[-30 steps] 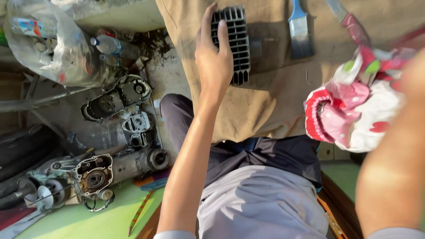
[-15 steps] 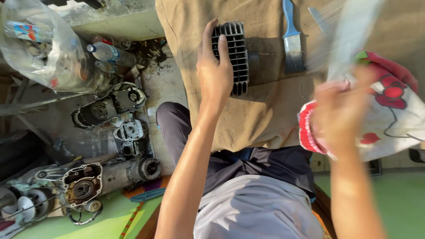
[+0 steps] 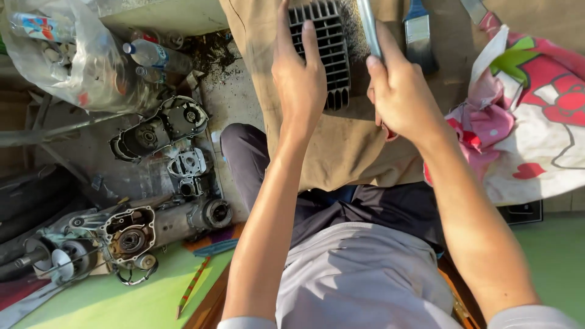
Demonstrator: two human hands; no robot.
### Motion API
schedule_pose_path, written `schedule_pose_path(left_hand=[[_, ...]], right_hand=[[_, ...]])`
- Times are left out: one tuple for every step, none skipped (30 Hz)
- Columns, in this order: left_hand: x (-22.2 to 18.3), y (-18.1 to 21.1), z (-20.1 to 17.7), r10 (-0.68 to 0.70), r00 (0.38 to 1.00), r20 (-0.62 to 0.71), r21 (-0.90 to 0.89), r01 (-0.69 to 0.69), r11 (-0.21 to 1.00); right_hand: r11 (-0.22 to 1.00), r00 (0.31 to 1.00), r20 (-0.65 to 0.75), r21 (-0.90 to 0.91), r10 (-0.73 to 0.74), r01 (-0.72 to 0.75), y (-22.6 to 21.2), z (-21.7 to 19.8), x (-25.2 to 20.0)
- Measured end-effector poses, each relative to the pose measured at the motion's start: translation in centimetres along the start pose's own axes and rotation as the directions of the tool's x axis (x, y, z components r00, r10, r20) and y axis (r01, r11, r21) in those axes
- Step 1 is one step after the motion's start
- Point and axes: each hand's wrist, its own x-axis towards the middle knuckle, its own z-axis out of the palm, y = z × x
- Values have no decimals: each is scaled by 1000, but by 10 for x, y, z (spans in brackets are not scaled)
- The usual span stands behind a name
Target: Cleaning an engine cylinder block using a screwdriver, a paintbrush, and a wire brush.
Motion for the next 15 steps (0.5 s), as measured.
schedule_pose_path(left_hand=[[-2, -2, 1, 11, 1000, -1, -11, -11, 1000], [-4, -4, 2, 31, 1000, -4, -2, -31, 1000], [-1, -5, 4, 55, 998, -17, 5, -55, 998], [3, 1, 5, 70, 997, -28, -8, -70, 997], [2, 5, 3, 16, 999, -28, 7, -16, 1000], [0, 7, 2, -38, 999, -28, 21, 39, 999], [2, 5, 2, -47, 999, -27, 30, 47, 998], [3, 3, 2, -6, 1000, -19, 27, 6, 1000], [-1, 0, 3, 34, 999, 10, 23, -34, 999], [-3, -3, 1, 24, 999, 30, 31, -25, 999], [-2, -5, 2, 51, 999, 18, 44, -51, 998], [0, -6, 3, 77, 997, 5, 57, -77, 995], [1, -7, 3, 83, 997, 4, 56, -83, 995], [2, -7, 2, 61, 998, -7, 45, -60, 997], [2, -7, 4, 34, 999, -12, 28, -34, 999]], right_hand=[[1000, 1000, -12, -8, -7, 7, 9, 4, -14], [999, 1000, -12, 38, 0, 0, 18, 7, -27], [997, 1000, -10, 79, -3, 4, 27, 9, -35], [997, 1000, -21, 68, -20, 22, 35, 14, -51], [991, 994, -13, 84, 106, -104, 44, 23, -70], [969, 973, -4, 98, 230, -228, 56, 32, -89], [967, 972, 7, 101, 235, -234, 57, 33, -82], [995, 992, -106, -74, 65, -73, 60, 34, -75], [965, 975, -191, -257, -109, 57, 63, 38, -75], [968, 977, -193, -246, -86, 37, 48, 35, -61], [950, 981, -149, -303, -122, 72, 35, 29, -42], [928, 983, -101, -357, -155, 110, 21, 21, -23], [927, 982, -105, -357, -160, 112, 11, 20, -20], [904, 990, -39, -413, -138, 110, 1, 18, -16], [875, 994, 25, -472, -106, 105, -8, 14, -14]])
